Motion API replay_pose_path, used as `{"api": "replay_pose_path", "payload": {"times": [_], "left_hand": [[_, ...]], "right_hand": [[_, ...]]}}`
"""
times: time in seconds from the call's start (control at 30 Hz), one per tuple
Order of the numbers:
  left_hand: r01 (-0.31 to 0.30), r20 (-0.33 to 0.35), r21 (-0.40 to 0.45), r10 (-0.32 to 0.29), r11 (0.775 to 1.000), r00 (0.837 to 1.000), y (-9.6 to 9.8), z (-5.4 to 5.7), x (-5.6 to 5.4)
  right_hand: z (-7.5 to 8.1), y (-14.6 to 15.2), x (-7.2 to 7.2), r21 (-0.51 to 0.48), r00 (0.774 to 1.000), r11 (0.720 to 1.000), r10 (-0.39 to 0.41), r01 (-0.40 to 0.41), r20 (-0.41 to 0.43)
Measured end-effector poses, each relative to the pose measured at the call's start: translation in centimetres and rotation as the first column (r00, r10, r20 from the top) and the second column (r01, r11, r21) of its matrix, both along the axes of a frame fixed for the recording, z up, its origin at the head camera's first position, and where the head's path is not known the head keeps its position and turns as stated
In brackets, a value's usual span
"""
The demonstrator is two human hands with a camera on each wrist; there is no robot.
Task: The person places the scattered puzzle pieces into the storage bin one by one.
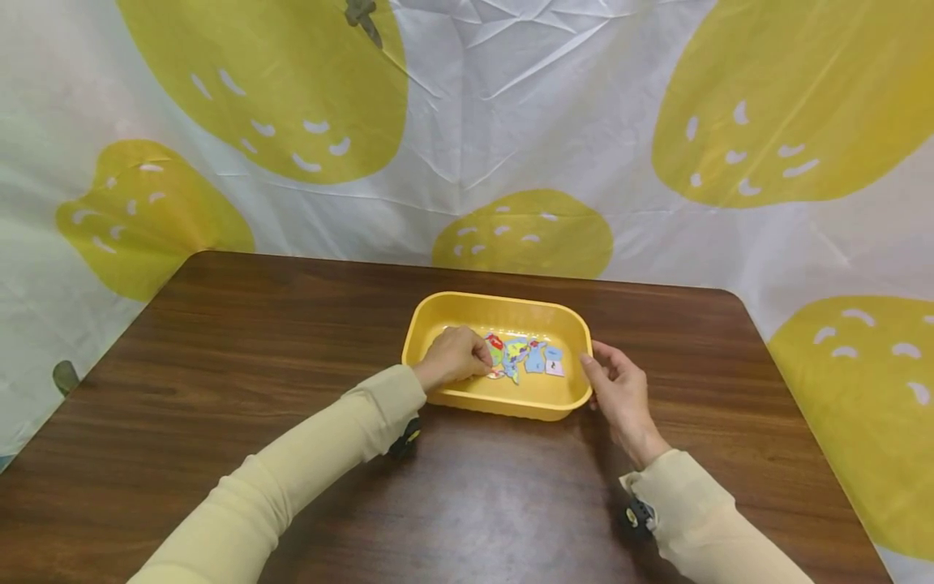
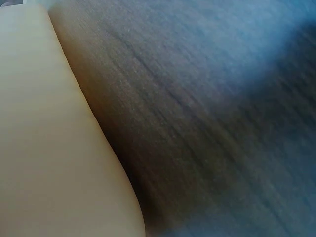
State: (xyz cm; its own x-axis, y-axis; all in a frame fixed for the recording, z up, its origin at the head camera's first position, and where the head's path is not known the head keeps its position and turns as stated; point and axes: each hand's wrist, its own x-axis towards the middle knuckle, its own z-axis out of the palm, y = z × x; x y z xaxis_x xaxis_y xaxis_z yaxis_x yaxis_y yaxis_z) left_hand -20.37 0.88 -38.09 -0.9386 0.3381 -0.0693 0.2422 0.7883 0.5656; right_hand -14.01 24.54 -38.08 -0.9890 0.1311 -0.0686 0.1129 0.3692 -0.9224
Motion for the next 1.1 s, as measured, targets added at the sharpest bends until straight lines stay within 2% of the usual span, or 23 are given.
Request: {"api": "replay_pose_path", "payload": {"times": [0.17, 0.3, 0.57, 0.77, 0.93, 1.1], "left_hand": [[0.006, -0.014, -0.001, -0.006, 1.000, 1.000, 0.0, -0.1, -0.1], [0.002, -0.004, 0.031, -0.002, 1.000, 1.000, -0.1, 0.1, -0.2], [0.018, -0.025, 0.112, -0.015, 0.994, 1.000, -0.8, 1.2, -0.3], [0.019, 0.011, 0.208, -0.021, 0.978, 1.000, -1.6, 2.2, -0.5], [0.014, 0.015, 0.276, -0.019, 0.961, 1.000, -2.8, 3.0, -0.6], [-0.015, 0.066, 0.355, -0.009, 0.935, 0.998, -4.5, 3.6, -0.4]], "right_hand": [[0.0, 0.0, 0.0, -0.009, 1.000, 1.000, 0.003, -0.003, -0.004], [0.0, 0.1, 0.0, -0.014, 1.000, 1.000, 0.002, -0.002, -0.003], [-0.2, 0.1, -0.2, -0.013, 1.000, 1.000, -0.005, 0.005, -0.004], [-0.2, 0.3, -0.1, -0.019, 1.000, 1.000, -0.010, 0.010, -0.014], [-0.2, 0.4, 0.0, -0.034, 1.000, 0.999, -0.010, 0.010, -0.003], [-0.1, 0.5, 0.2, -0.128, 1.000, 0.992, -0.018, 0.020, 0.016]]}}
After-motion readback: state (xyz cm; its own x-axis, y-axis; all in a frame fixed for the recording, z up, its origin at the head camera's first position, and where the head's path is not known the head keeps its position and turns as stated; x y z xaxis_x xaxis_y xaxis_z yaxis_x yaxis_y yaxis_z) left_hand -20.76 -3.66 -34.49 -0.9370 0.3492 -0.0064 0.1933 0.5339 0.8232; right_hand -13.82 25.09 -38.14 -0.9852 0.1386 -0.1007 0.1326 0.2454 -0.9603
